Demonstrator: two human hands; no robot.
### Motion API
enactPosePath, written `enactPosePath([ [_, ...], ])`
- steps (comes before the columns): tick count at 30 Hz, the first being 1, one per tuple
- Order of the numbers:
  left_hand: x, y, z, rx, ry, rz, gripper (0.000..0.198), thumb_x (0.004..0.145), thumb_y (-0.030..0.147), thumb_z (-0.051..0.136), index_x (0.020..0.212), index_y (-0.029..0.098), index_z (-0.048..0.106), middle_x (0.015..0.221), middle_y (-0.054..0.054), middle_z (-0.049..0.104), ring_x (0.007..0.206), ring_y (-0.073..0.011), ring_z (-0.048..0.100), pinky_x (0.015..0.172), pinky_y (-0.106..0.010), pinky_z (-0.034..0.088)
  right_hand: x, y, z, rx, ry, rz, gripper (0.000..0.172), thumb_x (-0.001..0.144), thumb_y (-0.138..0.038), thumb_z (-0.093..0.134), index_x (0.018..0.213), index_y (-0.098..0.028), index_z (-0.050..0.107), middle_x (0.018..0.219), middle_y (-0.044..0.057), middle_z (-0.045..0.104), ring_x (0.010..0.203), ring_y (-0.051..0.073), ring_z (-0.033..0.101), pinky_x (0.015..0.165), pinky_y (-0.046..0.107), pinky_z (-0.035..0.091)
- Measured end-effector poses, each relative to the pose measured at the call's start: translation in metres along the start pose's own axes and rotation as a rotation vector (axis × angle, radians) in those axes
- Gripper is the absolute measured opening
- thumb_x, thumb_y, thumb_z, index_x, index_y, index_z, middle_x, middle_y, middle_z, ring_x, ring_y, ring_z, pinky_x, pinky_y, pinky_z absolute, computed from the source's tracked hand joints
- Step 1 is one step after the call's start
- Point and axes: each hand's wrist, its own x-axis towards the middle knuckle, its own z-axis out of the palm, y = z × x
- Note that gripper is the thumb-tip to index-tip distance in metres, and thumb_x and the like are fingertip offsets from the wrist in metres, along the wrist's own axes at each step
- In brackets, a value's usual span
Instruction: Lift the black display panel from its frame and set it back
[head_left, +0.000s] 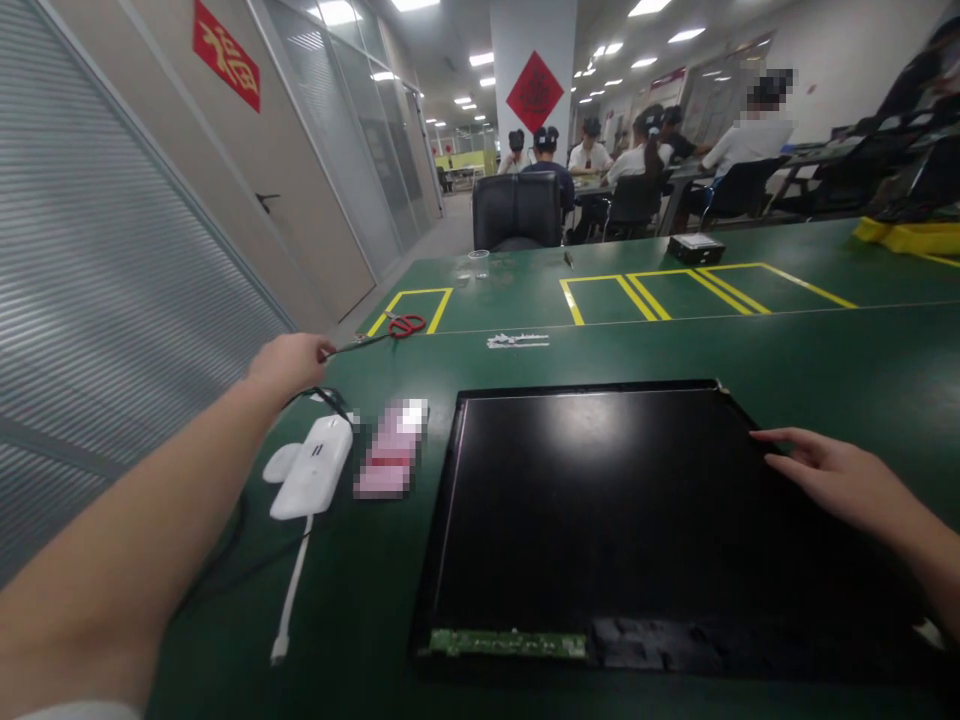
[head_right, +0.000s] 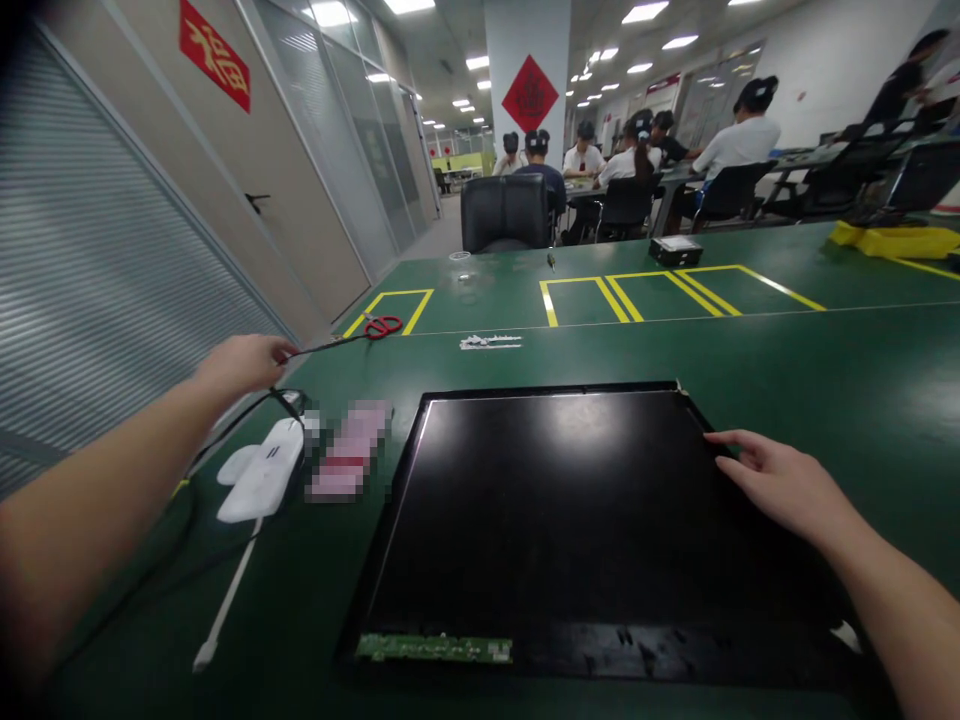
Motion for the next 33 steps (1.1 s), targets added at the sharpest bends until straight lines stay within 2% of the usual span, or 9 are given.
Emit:
enactPosePath([
  [5,-0.019,-0.031,0.044,0.1,-0.172,0.026,0.038,0.087,0.016,0.066,0.124,0.015,0.078,0.125,-0.021,0.078,0.114,-0.0384,0.071,0.092,-0.042,0.054,-0.002,-0.004,-0.002,-0.024,-0.021,0.038,0.067,0.068,-0.062,0.053,0.119,-0.027,0.08,0.064,0.003,0.067,0.067,0.031,0.069,0.067,0.043,0.05],
  [8,-0.025,-0.033,0.06,-0.05,-0.14,-0.004,0.038,0.093,0.02,0.06,0.127,0.009,0.074,0.122,-0.024,0.077,0.112,-0.0392,0.071,0.095,-0.045,0.053,-0.006,-0.007,-0.003,-0.034,-0.011,0.034,0.066,0.07,-0.06,0.053,0.12,-0.027,0.08,0.064,0.003,0.066,0.067,0.031,0.068,0.067,0.042,0.05],
  [10,-0.033,-0.029,0.057,-0.119,-0.058,0.003,0.049,0.099,0.026,0.053,0.141,0.003,0.063,0.131,-0.026,0.073,0.119,-0.0393,0.068,0.101,-0.047,0.05,-0.007,-0.008,-0.004,-0.041,-0.015,0.038,0.067,0.071,-0.06,0.052,0.122,-0.026,0.079,0.064,0.003,0.066,0.068,0.03,0.068,0.067,0.042,0.049],
  [12,-0.051,-0.017,0.044,-0.165,0.049,-0.005,0.064,0.102,0.032,0.044,0.157,0.0,0.043,0.144,-0.026,0.065,0.124,-0.0377,0.065,0.103,-0.046,0.049,-0.008,-0.009,-0.004,-0.041,-0.021,0.037,0.07,0.07,-0.06,0.052,0.124,-0.025,0.079,0.069,0.004,0.069,0.071,0.03,0.069,0.069,0.041,0.05],
  [15,-0.099,0.02,0.023,-0.325,0.098,0.078,0.062,0.098,0.047,0.047,0.15,0.014,0.056,0.138,-0.02,0.07,0.112,-0.0335,0.07,0.094,-0.041,0.052,-0.009,-0.01,-0.007,-0.03,-0.026,0.015,0.072,0.068,-0.061,0.053,0.124,-0.025,0.08,0.076,0.005,0.072,0.075,0.03,0.07,0.073,0.041,0.052],
  [18,-0.155,0.068,0.021,-0.322,-0.126,0.211,0.042,0.095,0.049,0.05,0.115,0.021,0.074,0.108,-0.015,0.078,0.093,-0.0329,0.072,0.085,-0.043,0.052,-0.01,-0.011,-0.011,-0.017,-0.017,-0.013,0.068,0.068,-0.059,0.054,0.121,-0.024,0.081,0.077,0.006,0.073,0.076,0.03,0.071,0.074,0.041,0.053],
  [21,-0.194,0.107,0.042,-0.194,-0.227,0.268,0.034,0.099,0.042,0.044,0.09,0.022,0.069,0.101,-0.017,0.078,0.095,-0.035,0.073,0.083,-0.044,0.051,-0.011,-0.008,-0.015,0.008,-0.031,-0.008,0.068,0.072,-0.058,0.053,0.123,-0.022,0.079,0.07,0.006,0.07,0.072,0.029,0.071,0.072,0.041,0.053],
  [26,-0.207,0.125,0.08,-0.129,-0.238,0.2,0.028,0.104,0.043,0.043,0.095,0.022,0.06,0.107,-0.021,0.075,0.098,-0.0379,0.075,0.078,-0.043,0.05,-0.004,0.006,-0.014,-0.047,0.005,-0.011,0.059,0.074,-0.056,0.054,0.117,-0.023,0.079,0.069,0.007,0.072,0.068,0.03,0.071,0.069,0.042,0.055],
  [33,-0.202,0.117,0.086,-0.322,-0.214,0.238,0.021,0.101,0.024,0.042,0.081,0.027,0.044,0.094,-0.012,0.068,0.089,-0.0302,0.069,0.08,-0.04,0.046,0.008,0.013,-0.001,-0.123,0.033,0.012,0.049,0.075,-0.057,0.052,0.104,-0.025,0.076,0.099,0.012,0.08,0.091,0.035,0.076,0.083,0.046,0.058],
])
